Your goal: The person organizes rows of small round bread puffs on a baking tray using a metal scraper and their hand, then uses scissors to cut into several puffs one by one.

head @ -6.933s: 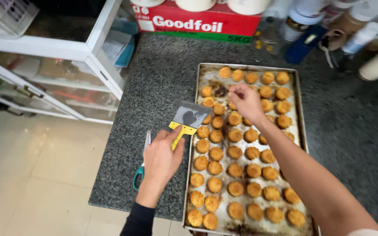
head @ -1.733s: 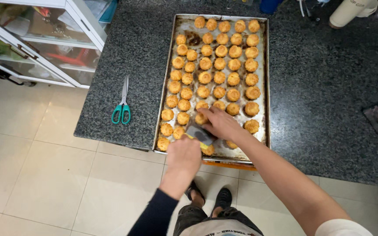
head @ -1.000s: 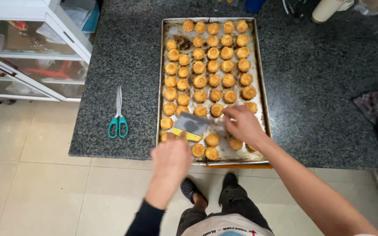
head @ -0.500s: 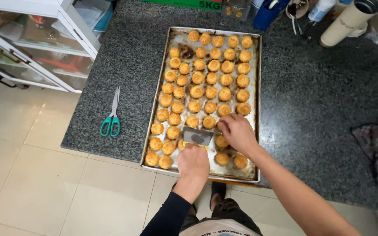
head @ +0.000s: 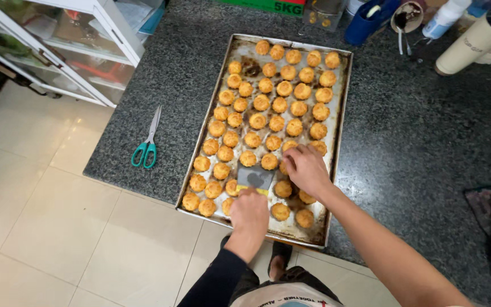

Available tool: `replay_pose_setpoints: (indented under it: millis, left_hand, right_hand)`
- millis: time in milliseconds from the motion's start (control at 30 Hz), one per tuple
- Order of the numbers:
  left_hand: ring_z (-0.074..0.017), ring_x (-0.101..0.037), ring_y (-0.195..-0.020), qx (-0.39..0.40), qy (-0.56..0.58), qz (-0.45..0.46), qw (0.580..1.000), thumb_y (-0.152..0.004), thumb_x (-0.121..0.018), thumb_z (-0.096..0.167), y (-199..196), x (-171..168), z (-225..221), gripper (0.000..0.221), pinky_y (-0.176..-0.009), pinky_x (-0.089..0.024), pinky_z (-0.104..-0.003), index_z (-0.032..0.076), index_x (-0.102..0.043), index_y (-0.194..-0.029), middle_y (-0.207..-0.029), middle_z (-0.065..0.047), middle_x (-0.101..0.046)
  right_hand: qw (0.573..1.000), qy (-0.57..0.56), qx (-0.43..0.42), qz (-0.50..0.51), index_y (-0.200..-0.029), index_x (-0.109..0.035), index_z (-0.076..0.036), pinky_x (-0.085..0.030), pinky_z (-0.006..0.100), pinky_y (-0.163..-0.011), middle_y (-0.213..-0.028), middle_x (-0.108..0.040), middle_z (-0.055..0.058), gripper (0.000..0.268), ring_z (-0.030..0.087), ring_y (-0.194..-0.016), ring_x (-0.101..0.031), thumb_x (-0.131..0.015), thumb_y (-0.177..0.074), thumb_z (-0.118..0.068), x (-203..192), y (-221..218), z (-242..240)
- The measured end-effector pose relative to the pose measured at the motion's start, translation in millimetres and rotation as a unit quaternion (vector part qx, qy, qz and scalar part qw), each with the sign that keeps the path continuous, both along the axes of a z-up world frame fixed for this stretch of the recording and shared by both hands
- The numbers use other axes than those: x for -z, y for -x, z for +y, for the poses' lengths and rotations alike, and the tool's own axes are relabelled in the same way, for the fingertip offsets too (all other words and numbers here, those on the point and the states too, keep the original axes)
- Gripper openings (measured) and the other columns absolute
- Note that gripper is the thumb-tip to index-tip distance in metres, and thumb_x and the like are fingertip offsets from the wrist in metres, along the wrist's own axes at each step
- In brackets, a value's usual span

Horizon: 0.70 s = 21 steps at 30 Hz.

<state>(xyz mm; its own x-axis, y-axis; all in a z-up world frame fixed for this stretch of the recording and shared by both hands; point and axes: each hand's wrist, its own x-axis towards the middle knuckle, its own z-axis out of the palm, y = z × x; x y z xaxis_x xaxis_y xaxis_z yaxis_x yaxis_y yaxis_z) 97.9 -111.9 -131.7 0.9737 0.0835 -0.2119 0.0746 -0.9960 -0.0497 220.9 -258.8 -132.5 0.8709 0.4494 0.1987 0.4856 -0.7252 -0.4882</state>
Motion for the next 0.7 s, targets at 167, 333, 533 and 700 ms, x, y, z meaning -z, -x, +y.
replay_pose_setpoints:
  millis: [167,333,533,700]
  left_hand:
    - [-0.0234,-0.070,-0.092,0.001,-0.019,0.007,1.000,-0.087,-0.067,0.018,-8,6,-7,0.016,-0.056,-0.062,-0.034,0.008,-0.079,-0.090,-0.102,-0.012,-0.070]
    - [-0.0245,-0.071,-0.095,-0.017,0.019,-0.004,1.000,-0.086,-0.068,0.017,-11,7,1,0.015,-0.066,-0.061,-0.036,0.009,-0.080,-0.089,-0.101,-0.009,-0.071]
    - [-0.0236,-0.071,-0.092,-0.016,-0.020,0.019,0.999,-0.091,-0.064,0.018,-27,8,-7,0.020,-0.057,-0.063,-0.038,0.004,-0.078,-0.097,-0.099,-0.012,-0.072]
    - [-0.0251,-0.071,-0.095,-0.009,0.005,-0.001,1.000,-0.089,-0.064,0.015,-27,13,3,0.017,-0.065,-0.062,-0.038,0.006,-0.079,-0.091,-0.101,-0.010,-0.072]
  right_hand:
    - [1.000,0.000,-0.012,0.014,-0.092,-0.072,-0.009,-0.050,0.050,-0.087,-0.098,-0.069,0.015,0.012,0.038,-0.096,-0.064,-0.068,-0.089,-0.019,5,-4,1]
    - [1.000,-0.004,0.000,0.026,-0.095,-0.071,-0.009,-0.052,0.050,-0.085,-0.097,-0.069,0.014,0.013,0.038,-0.096,-0.065,-0.068,-0.089,-0.020,3,-8,0]
    - [0.999,0.011,-0.008,0.045,-0.095,-0.070,-0.009,-0.052,0.051,-0.084,-0.097,-0.068,0.016,0.014,0.039,-0.094,-0.066,-0.068,-0.089,-0.022,2,-9,-2]
    - [0.998,0.007,-0.011,0.062,-0.095,-0.070,-0.010,-0.053,0.050,-0.082,-0.099,-0.068,0.015,0.015,0.039,-0.093,-0.067,-0.068,-0.090,-0.023,3,-11,-1]
